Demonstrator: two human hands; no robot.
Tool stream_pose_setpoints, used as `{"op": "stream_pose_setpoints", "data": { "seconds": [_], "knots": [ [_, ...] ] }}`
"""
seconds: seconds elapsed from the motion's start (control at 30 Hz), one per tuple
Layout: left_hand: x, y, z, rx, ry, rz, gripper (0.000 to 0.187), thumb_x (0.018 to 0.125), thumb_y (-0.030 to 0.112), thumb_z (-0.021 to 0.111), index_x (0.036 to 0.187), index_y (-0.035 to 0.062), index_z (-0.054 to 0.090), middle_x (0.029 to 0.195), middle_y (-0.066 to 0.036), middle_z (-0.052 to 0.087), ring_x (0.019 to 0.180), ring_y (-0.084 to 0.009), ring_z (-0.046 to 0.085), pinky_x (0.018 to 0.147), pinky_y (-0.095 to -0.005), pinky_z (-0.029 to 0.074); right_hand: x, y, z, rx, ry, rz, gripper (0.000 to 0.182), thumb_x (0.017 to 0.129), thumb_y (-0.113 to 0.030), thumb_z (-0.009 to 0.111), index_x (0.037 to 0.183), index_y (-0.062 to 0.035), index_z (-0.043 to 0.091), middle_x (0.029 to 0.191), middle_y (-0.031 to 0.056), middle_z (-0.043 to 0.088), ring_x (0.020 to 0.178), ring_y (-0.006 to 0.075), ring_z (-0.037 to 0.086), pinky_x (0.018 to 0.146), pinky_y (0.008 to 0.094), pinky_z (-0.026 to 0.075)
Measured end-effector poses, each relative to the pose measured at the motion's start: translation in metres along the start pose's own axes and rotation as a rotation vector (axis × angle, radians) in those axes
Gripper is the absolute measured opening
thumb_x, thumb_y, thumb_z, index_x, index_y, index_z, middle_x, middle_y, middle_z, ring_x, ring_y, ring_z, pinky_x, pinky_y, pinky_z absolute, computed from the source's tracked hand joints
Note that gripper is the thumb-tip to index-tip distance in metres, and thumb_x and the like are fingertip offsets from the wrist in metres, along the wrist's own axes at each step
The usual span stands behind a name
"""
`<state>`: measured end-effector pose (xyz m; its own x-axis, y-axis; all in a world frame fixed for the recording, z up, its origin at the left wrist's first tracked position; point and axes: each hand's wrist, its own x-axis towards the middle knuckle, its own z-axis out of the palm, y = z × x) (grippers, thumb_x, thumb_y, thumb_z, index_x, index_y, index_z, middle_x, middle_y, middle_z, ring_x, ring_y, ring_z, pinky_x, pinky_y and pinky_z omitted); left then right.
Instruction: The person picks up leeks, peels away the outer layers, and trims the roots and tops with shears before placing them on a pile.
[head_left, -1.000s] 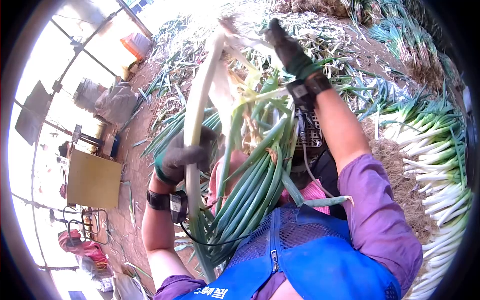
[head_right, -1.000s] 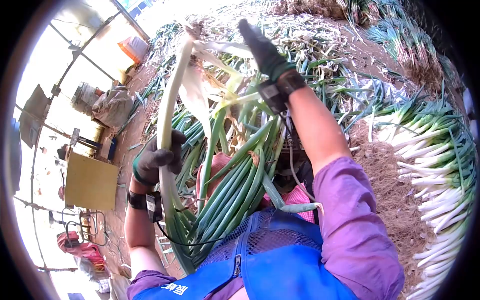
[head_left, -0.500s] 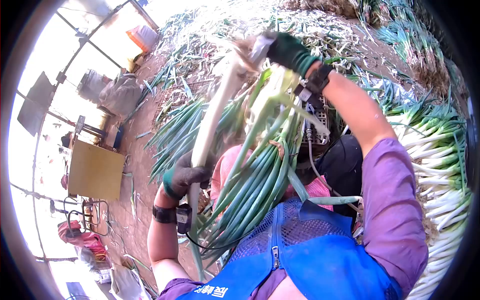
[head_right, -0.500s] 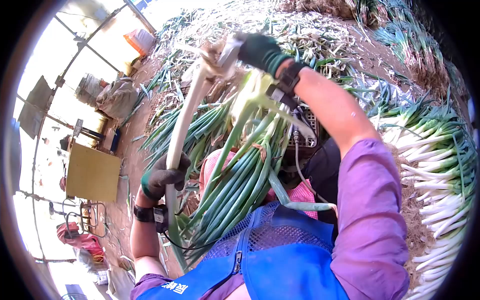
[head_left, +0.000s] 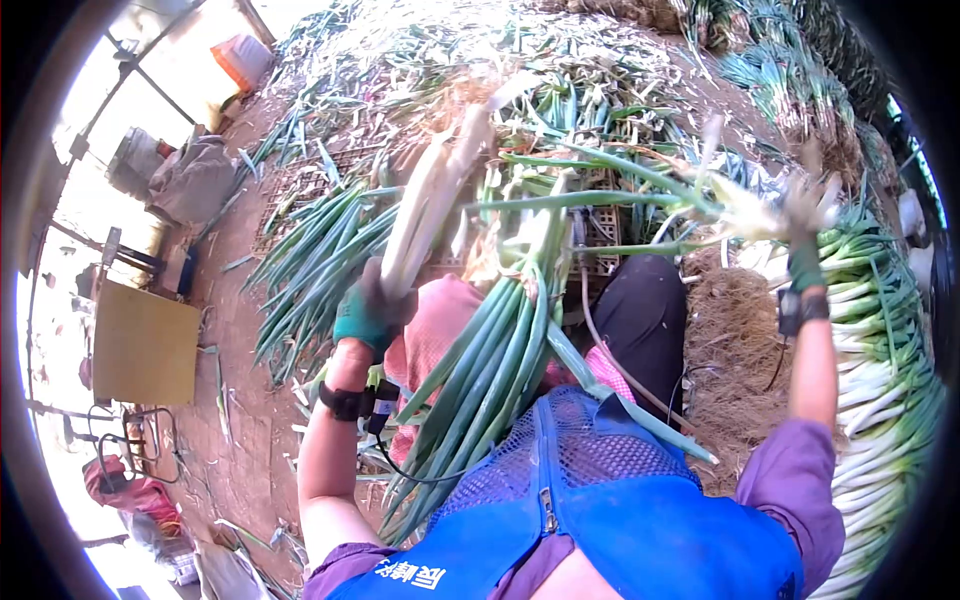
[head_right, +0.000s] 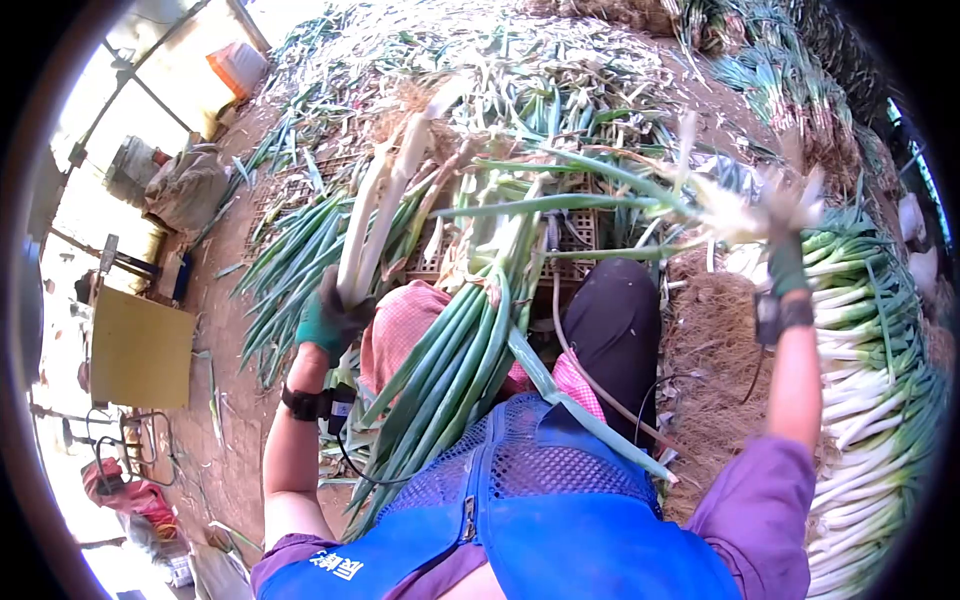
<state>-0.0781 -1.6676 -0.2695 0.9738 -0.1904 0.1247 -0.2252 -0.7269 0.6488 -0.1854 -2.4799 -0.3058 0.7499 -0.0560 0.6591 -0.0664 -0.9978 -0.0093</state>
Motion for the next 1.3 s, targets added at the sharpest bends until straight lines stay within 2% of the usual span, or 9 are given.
{"op": "stream_pose_setpoints", "data": {
  "seconds": [0.13, 0.33, 0.47, 0.53, 0.6, 0.73, 1.03, 1.27, 1.3],
  "knots": [
    [0.005, 0.048, 0.033, -0.038, -0.109, -0.067, 0.038, 0.077, 0.026, 0.076, 0.102, 0.0076, 0.054, 0.073, -0.014, 0.063, 0.058, -0.0246, 0.064, 0.054, -0.0371, 0.05, -0.239, -0.103, -0.032, -0.028, -1.285, 0.41, 0.038, 0.089, -0.029, 0.064, 0.119, -0.0048, 0.063, 0.108, 0.0238, 0.066, 0.099, 0.038, 0.062, 0.091, 0.0395, 0.048],
    [0.017, 0.043, 0.055, 0.089, -0.139, -0.004, 0.047, 0.072, 0.031, 0.077, 0.108, 0.0088, 0.057, 0.092, -0.019, 0.068, 0.084, -0.0389, 0.066, 0.072, -0.0464, 0.052, -0.322, -0.158, -0.079, -0.163, -2.084, 0.581, 0.072, 0.066, -0.052, 0.081, 0.123, -0.0104, 0.067, 0.125, 0.0134, 0.066, 0.104, 0.0298, 0.066, 0.096, 0.0417, 0.05],
    [0.022, 0.058, 0.056, 0.101, -0.223, -0.094, 0.051, 0.071, 0.038, 0.077, 0.109, 0.0092, 0.059, 0.1, -0.02, 0.069, 0.094, -0.0405, 0.066, 0.078, -0.0487, 0.051, -0.202, -0.107, 0.023, -0.35, -1.641, 0.294, 0.046, 0.072, -0.042, 0.078, 0.105, -0.0099, 0.073, 0.109, 0.0146, 0.072, 0.098, 0.0304, 0.07, 0.086, 0.0393, 0.054],
    [0.024, 0.06, 0.055, 0.097, -0.249, -0.133, 0.051, 0.071, 0.038, 0.078, 0.109, 0.0094, 0.059, 0.1, -0.019, 0.069, 0.095, -0.0393, 0.066, 0.08, -0.0472, 0.051, -0.025, -0.15, 0.029, 0.081, -1.142, 0.793, 0.034, 0.082, -0.032, 0.071, 0.106, -0.0068, 0.071, 0.095, 0.0148, 0.071, 0.091, 0.0274, 0.069, 0.082, 0.036, 0.054],
    [0.023, 0.057, 0.059, 0.067, -0.207, -0.133, 0.05, 0.068, 0.031, 0.08, 0.109, 0.0105, 0.06, 0.096, -0.016, 0.068, 0.088, -0.0335, 0.066, 0.077, -0.0426, 0.051, 0.087, -0.183, 0.035, 0.532, -0.17, -0.039, 0.028, 0.092, -0.017, 0.064, 0.115, -0.0023, 0.063, 0.113, 0.0154, 0.067, 0.107, 0.021, 0.064, 0.096, 0.0301, 0.051],
    [0.023, 0.064, 0.058, 0.022, -0.195, -0.144, 0.05, 0.068, 0.031, 0.08, 0.109, 0.0102, 0.06, 0.096, -0.015, 0.068, 0.086, -0.0308, 0.066, 0.077, -0.0409, 0.051, 0.213, -0.335, 0.0, 1.415, -0.381, 0.073, 0.043, 0.089, -0.021, 0.069, 0.129, -0.0094, 0.057, 0.134, 0.0118, 0.055, 0.118, 0.0226, 0.059, 0.098, 0.0281, 0.052],
    [0.031, 0.059, 0.047, -0.599, -0.519, -0.193, 0.034, 0.079, 0.01, 0.074, 0.109, 0.0003, 0.061, 0.091, -0.008, 0.07, 0.081, -0.0126, 0.068, 0.072, -0.0284, 0.055, 0.164, -0.45, 0.058, 0.483, -0.049, -0.835, 0.027, 0.088, -0.018, 0.066, 0.114, -0.0112, 0.068, 0.109, 0.0139, 0.067, 0.105, 0.025, 0.064, 0.093, 0.0392, 0.055],
    [0.036, 0.043, 0.053, -0.649, -0.478, -0.175, 0.038, 0.077, 0.01, 0.075, 0.111, 0.0, 0.06, 0.089, -0.006, 0.068, 0.078, -0.0126, 0.066, 0.071, -0.0281, 0.055, 0.174, -0.384, 0.052, 1.229, -0.21, 0.625, 0.032, 0.1, -0.039, 0.053, 0.092, -0.0107, 0.067, 0.073, 0.0009, 0.062, 0.057, 0.0079, 0.052, 0.05, 0.024, 0.046],
    [0.036, 0.042, 0.054, -0.65, -0.467, -0.181, 0.038, 0.077, 0.01, 0.076, 0.111, 0.0, 0.06, 0.088, -0.006, 0.068, 0.077, -0.0125, 0.066, 0.07, -0.028, 0.054, 0.166, -0.375, 0.076, 0.948, -0.391, 0.318, 0.025, 0.1, -0.031, 0.054, 0.101, -0.0082, 0.065, 0.082, 0.001, 0.063, 0.067, 0.0081, 0.054, 0.057, 0.0215, 0.047]
  ]
}}
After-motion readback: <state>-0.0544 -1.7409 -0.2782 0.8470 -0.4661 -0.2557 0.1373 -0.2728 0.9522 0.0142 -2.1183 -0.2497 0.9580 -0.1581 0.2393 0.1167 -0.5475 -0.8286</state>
